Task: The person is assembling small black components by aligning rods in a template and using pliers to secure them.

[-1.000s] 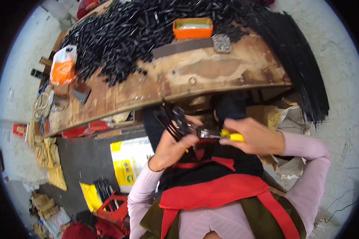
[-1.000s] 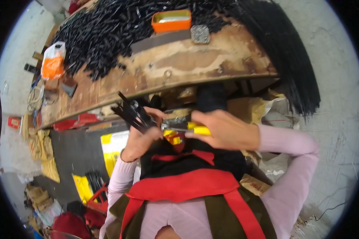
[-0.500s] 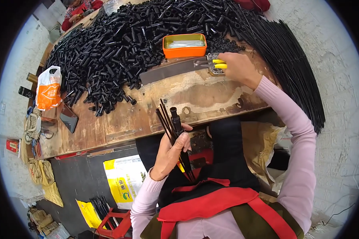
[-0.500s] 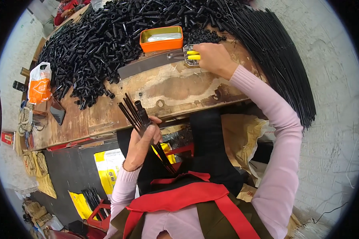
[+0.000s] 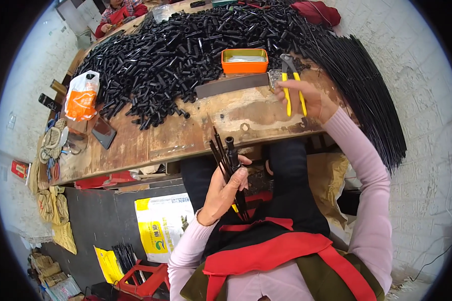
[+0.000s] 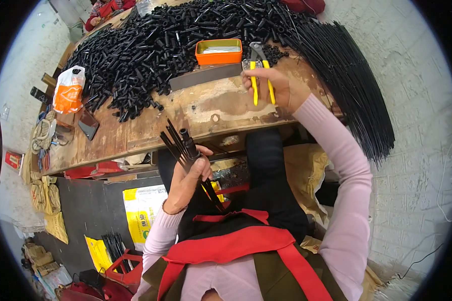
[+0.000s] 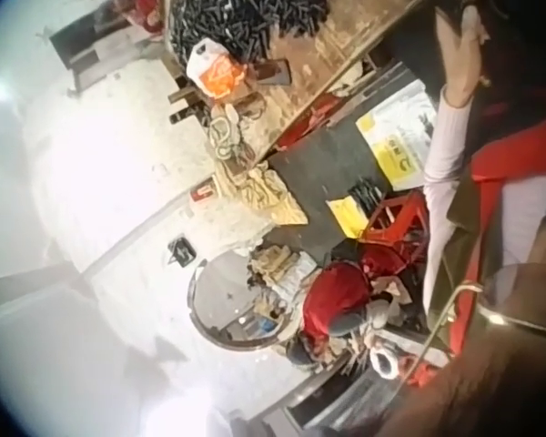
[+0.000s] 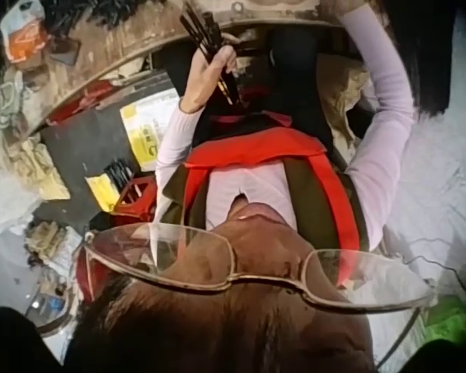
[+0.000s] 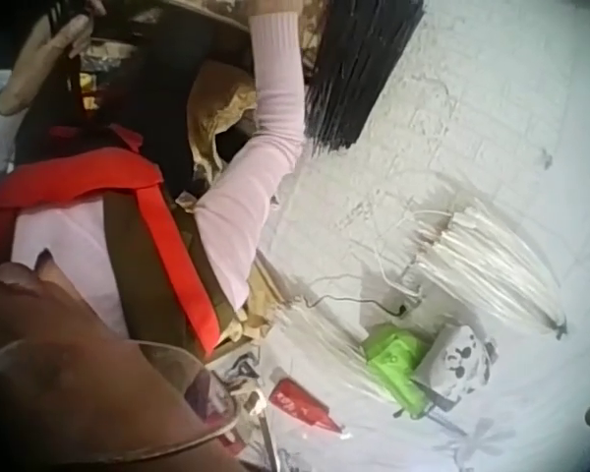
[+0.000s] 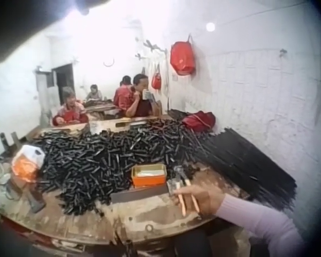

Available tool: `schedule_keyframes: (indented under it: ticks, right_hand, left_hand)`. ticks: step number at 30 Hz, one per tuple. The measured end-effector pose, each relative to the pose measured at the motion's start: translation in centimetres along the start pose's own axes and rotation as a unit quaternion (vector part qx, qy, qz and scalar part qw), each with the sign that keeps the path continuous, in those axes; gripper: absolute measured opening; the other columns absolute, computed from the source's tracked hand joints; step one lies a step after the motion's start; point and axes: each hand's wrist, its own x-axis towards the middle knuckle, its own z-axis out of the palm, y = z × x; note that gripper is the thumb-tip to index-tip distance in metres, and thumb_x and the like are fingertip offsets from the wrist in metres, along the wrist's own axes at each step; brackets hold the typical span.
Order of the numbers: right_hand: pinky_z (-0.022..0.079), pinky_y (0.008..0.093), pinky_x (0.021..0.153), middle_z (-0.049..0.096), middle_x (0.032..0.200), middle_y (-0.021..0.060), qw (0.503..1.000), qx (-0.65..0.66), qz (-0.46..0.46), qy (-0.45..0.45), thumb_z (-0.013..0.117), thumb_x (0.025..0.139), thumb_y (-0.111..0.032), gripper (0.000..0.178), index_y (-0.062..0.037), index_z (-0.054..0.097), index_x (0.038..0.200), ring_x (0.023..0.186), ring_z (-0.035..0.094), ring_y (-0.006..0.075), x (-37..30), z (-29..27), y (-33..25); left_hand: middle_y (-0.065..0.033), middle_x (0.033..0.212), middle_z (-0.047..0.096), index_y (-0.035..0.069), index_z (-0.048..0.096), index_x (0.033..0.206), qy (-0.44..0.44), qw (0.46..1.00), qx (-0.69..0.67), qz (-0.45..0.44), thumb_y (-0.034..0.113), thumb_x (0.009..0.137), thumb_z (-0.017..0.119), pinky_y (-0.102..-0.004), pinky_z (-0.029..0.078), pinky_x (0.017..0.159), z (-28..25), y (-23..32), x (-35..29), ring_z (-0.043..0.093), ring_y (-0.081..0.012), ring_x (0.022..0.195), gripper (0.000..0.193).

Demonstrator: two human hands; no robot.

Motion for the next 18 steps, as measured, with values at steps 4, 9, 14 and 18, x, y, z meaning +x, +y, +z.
schedule_keyframes:
  ticks: [4, 9, 14, 18]
  right_hand:
    - [0.051, 0.021, 0.059, 0.06, 0.091, 0.002, 0.999, -0.029, 0.011, -0.02, 0.061, 0.095, -0.017, 0.013, -0.0084, 0.058, 0.104, 0.078, 0.06, 0.0092, -4.1, 4.3, 3.9]
    - [0.048, 0.026, 0.064, 0.057, 0.088, 0.0005, 0.992, -0.125, -0.022, -0.008, 0.063, 0.093, -0.021, 0.017, -0.0073, 0.057, 0.101, 0.08, 0.058, 0.0104, -9.5, 9.7, 8.3]
    - [0.048, 0.0272, 0.066, 0.06, 0.084, 0.0053, 0.94, -0.282, -0.189, 0.03, 0.069, 0.086, -0.008, 0.015, -0.0021, 0.059, 0.095, 0.076, 0.06, 0.0132, -12.6, 12.1, 12.7]
    - [0.049, 0.0258, 0.066, 0.062, 0.084, 0.0049, 0.919, -0.261, -0.292, 0.047, 0.07, 0.082, 0.007, 0.017, -0.0005, 0.061, 0.094, 0.073, 0.061, 0.0131, -13.3, 13.1, 14.6]
  left_hand:
    - [0.0012, 0.077, 0.047, -0.001, 0.051, 0.117, 0.001, 1.0, 0.003, 0.02, 0.014, 0.102, 0.051, -0.0241, 0.041, 0.067, 0.2, 0.2, -1.8, 0.044, -0.0075, 0.069, 0.022]
    - [0.0, 0.076, 0.046, -0.001, 0.05, 0.116, 0.004, 0.999, 0.011, 0.047, 0.018, 0.1, 0.053, -0.0255, 0.041, 0.067, 0.2, 0.4, -3.5, 0.044, -0.0088, 0.068, 0.025]
    - [0.0003, 0.079, 0.046, -0.001, 0.045, 0.13, -0.041, 0.991, 0.014, 0.124, 0.03, 0.103, 0.048, -0.0251, 0.041, 0.069, 0.7, 0.4, -4.2, 0.044, -0.0082, 0.071, 0.041]
    - [-0.0002, 0.08, 0.046, -0.001, 0.039, 0.139, -0.083, 0.991, 0.014, 0.109, 0.048, 0.103, 0.039, -0.0245, 0.04, 0.072, 0.6, 0.3, -4.4, 0.043, -0.0085, 0.072, 0.06]
